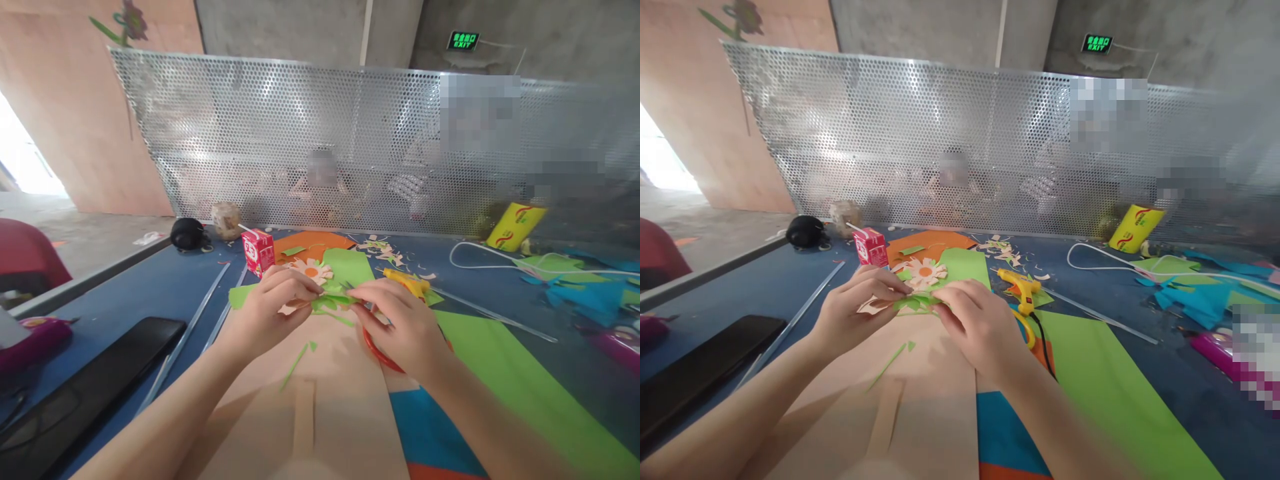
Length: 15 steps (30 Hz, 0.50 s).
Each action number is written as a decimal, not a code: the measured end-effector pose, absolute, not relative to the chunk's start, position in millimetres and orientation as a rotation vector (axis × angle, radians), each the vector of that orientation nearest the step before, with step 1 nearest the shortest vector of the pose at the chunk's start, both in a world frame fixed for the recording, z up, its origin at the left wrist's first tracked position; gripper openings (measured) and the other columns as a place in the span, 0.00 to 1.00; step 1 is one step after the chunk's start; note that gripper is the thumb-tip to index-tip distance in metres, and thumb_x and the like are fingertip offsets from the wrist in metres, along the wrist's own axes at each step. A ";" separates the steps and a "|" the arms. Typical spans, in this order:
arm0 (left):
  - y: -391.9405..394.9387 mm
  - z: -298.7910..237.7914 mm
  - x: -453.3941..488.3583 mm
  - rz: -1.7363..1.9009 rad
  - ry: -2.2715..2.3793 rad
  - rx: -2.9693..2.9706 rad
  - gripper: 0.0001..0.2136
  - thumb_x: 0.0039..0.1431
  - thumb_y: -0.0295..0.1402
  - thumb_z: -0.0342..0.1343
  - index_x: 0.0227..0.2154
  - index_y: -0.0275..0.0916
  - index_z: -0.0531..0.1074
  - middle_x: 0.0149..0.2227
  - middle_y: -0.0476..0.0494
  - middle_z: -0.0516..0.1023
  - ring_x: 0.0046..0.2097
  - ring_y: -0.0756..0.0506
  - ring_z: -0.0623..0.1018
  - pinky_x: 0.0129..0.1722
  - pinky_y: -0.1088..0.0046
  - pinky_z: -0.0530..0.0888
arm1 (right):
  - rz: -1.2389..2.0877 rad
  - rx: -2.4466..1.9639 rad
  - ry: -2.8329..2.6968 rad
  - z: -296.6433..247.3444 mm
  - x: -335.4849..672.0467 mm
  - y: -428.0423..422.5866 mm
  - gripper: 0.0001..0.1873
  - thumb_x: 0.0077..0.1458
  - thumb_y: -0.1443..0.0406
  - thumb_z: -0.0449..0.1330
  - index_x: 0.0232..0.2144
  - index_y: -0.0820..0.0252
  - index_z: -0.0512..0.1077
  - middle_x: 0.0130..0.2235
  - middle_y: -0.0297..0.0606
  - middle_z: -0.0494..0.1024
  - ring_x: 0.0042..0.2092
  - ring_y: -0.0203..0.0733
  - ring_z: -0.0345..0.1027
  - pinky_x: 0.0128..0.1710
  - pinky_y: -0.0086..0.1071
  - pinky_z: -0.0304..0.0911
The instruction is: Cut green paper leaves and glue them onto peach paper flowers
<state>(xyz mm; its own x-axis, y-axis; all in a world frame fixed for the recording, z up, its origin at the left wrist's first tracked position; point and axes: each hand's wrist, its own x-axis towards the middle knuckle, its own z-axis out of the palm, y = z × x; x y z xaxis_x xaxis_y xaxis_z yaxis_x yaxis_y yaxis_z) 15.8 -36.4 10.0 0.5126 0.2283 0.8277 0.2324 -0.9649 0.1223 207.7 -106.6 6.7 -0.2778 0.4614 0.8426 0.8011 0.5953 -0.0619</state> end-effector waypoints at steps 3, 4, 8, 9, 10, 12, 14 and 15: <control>-36.7 8.2 16.2 -1.474 -0.455 -2.791 0.08 0.47 0.20 0.53 0.29 0.39 0.65 0.32 0.47 0.75 0.36 0.49 0.73 0.38 0.70 0.68 | -0.474 -1.013 -1.932 6.9 207.4 -106.0 0.07 0.52 0.70 0.53 0.35 0.58 0.67 0.34 0.37 0.74 0.38 0.36 0.67 0.39 0.30 0.64; -36.7 6.8 16.4 -1.500 -0.499 -2.819 0.09 0.47 0.21 0.53 0.30 0.39 0.64 0.32 0.47 0.74 0.36 0.49 0.73 0.37 0.70 0.69 | -0.472 -1.015 -1.932 6.8 207.4 -105.6 0.07 0.52 0.69 0.53 0.35 0.58 0.67 0.34 0.37 0.74 0.38 0.36 0.67 0.38 0.30 0.64; -36.7 0.8 17.6 -1.698 -0.656 -2.890 0.11 0.48 0.24 0.55 0.33 0.40 0.60 0.34 0.46 0.73 0.38 0.48 0.74 0.37 0.70 0.70 | -0.446 -1.041 -1.902 5.5 207.8 -104.3 0.06 0.52 0.69 0.54 0.34 0.59 0.68 0.33 0.37 0.74 0.37 0.36 0.68 0.37 0.28 0.64; -36.9 0.2 18.0 -1.712 -0.669 -2.894 0.12 0.48 0.24 0.55 0.34 0.40 0.60 0.35 0.46 0.73 0.38 0.48 0.74 0.37 0.70 0.70 | -0.420 -1.056 -1.894 5.2 207.8 -104.3 0.06 0.52 0.68 0.54 0.34 0.59 0.68 0.33 0.37 0.74 0.36 0.35 0.68 0.36 0.28 0.64; -37.2 0.0 18.6 -1.706 -0.688 -2.895 0.12 0.47 0.25 0.56 0.35 0.40 0.60 0.35 0.46 0.72 0.39 0.48 0.73 0.37 0.70 0.70 | -0.386 -1.073 -1.885 5.1 207.8 -104.3 0.06 0.52 0.68 0.54 0.34 0.59 0.68 0.33 0.37 0.74 0.34 0.35 0.68 0.34 0.27 0.64; -38.1 0.5 20.3 -1.688 -0.729 -2.903 0.12 0.48 0.26 0.56 0.35 0.40 0.61 0.35 0.46 0.72 0.39 0.49 0.73 0.37 0.71 0.70 | -0.296 -1.118 -1.861 5.3 207.5 -104.5 0.05 0.51 0.67 0.54 0.33 0.58 0.68 0.31 0.35 0.73 0.30 0.33 0.67 0.31 0.26 0.64; -39.0 1.2 22.6 -1.702 -0.769 -2.938 0.11 0.48 0.26 0.56 0.34 0.40 0.61 0.33 0.47 0.72 0.39 0.49 0.73 0.35 0.72 0.70 | -0.198 -1.163 -1.821 6.1 207.1 -104.5 0.05 0.50 0.67 0.55 0.32 0.57 0.69 0.30 0.34 0.73 0.27 0.32 0.66 0.28 0.26 0.63; -39.4 1.3 24.0 -1.721 -0.797 -2.966 0.10 0.48 0.27 0.55 0.34 0.40 0.61 0.33 0.47 0.71 0.39 0.48 0.73 0.35 0.72 0.70 | -0.146 -1.180 -1.793 6.6 207.0 -104.2 0.05 0.49 0.66 0.56 0.32 0.57 0.69 0.30 0.34 0.73 0.27 0.32 0.66 0.27 0.25 0.63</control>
